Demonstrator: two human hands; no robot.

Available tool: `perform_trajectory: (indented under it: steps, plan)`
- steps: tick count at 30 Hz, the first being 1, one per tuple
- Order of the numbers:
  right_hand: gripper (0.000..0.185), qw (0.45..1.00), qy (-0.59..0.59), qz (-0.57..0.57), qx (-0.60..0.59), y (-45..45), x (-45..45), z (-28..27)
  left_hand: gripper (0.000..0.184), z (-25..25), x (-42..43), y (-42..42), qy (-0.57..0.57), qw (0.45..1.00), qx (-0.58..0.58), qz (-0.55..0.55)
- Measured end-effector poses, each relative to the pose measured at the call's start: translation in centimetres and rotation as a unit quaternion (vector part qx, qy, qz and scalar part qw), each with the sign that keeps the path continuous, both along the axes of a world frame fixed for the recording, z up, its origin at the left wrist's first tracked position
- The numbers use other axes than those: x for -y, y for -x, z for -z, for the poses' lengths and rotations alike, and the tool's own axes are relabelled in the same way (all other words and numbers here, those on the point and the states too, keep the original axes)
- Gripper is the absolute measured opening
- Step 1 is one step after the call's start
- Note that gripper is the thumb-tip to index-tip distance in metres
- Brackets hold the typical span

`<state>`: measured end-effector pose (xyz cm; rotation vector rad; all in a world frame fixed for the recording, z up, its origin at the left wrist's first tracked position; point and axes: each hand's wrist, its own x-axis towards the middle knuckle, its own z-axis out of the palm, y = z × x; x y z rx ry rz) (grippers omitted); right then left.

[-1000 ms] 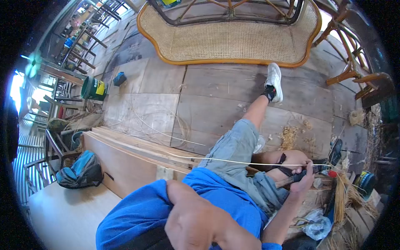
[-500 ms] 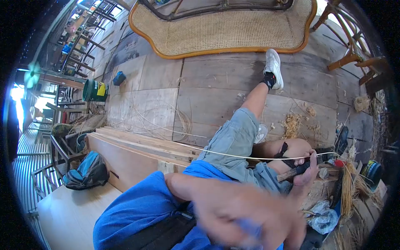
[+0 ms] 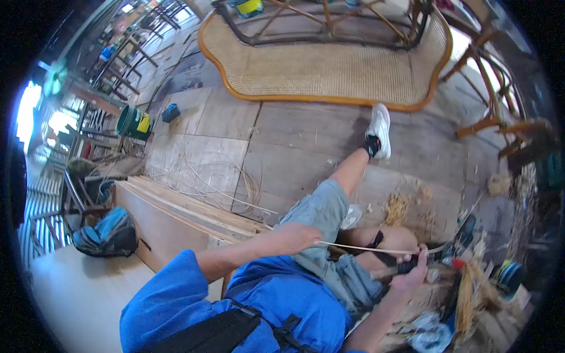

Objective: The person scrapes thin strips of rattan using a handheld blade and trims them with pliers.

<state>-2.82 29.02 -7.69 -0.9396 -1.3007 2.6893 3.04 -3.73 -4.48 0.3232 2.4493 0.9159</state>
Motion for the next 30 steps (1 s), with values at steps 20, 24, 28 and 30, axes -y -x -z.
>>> perform_trajectory:
  steps: [20,24,28,30]
  plan:
    - [0.021,0.752,-0.617,-0.124,0.198,7.3,-33.2,-7.0,0.032,2.4,-7.3,0.9,-0.211,0.970,-0.005,0.118]
    - [0.027,0.743,-0.634,-0.209,0.047,-0.3,-17.2,-4.2,0.033,3.1,-12.9,2.7,-0.256,0.962,0.010,0.094]
    - [0.026,0.834,-0.484,-0.256,0.064,-3.9,-13.8,1.6,0.032,2.4,-13.9,3.3,-0.172,0.982,-0.032,0.069]
    - [0.026,0.909,-0.386,-0.151,0.046,-5.8,-8.8,-1.5,0.031,3.1,-14.2,3.7,-0.151,0.985,-0.031,0.075]
